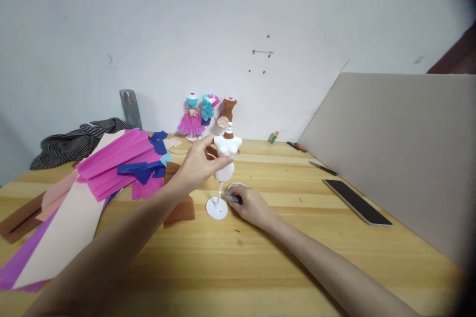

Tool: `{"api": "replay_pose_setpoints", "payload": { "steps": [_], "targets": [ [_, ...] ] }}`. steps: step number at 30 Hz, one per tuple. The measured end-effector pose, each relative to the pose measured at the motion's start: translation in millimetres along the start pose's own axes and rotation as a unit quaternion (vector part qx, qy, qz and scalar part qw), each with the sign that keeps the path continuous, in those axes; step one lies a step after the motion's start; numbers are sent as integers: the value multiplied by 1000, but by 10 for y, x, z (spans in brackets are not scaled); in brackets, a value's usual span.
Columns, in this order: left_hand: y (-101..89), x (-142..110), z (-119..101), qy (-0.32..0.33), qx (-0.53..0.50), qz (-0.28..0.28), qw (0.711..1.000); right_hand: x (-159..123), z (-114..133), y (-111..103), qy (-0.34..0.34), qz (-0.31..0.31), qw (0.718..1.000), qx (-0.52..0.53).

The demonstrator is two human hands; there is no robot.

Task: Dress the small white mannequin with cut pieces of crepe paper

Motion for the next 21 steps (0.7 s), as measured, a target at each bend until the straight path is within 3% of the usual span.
{"api": "replay_pose_setpoints", "payload": {
  "steps": [7, 12, 15, 19, 21],
  "targets": [
    [70, -56, 75, 1, -7, 10, 1000, 193, -389, -91, 72, -93, 992, 38],
    [100, -128, 128, -11, 29, 6, 1000, 228, -302, -13, 80, -103, 973, 189],
    [102, -148, 146, -2, 47, -5, 999, 170, -97, 91, 78, -65, 946, 309],
    [103, -138, 160, 0, 50, -13, 999, 161, 125, 202, 94, -4, 859, 503],
    [62, -136, 154, 5, 54, -7, 998, 199, 159, 235, 103, -8, 844, 527]
  ]
}}
Point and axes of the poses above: each hand's wrist, its own x-axis towards the middle knuckle, its own y-axis out of the palm, z = x × y, the point moved 1 cm from there along x, towards the middle knuckle, and after that the axes turned 11 degrees about -y, right-handed, at the moved point
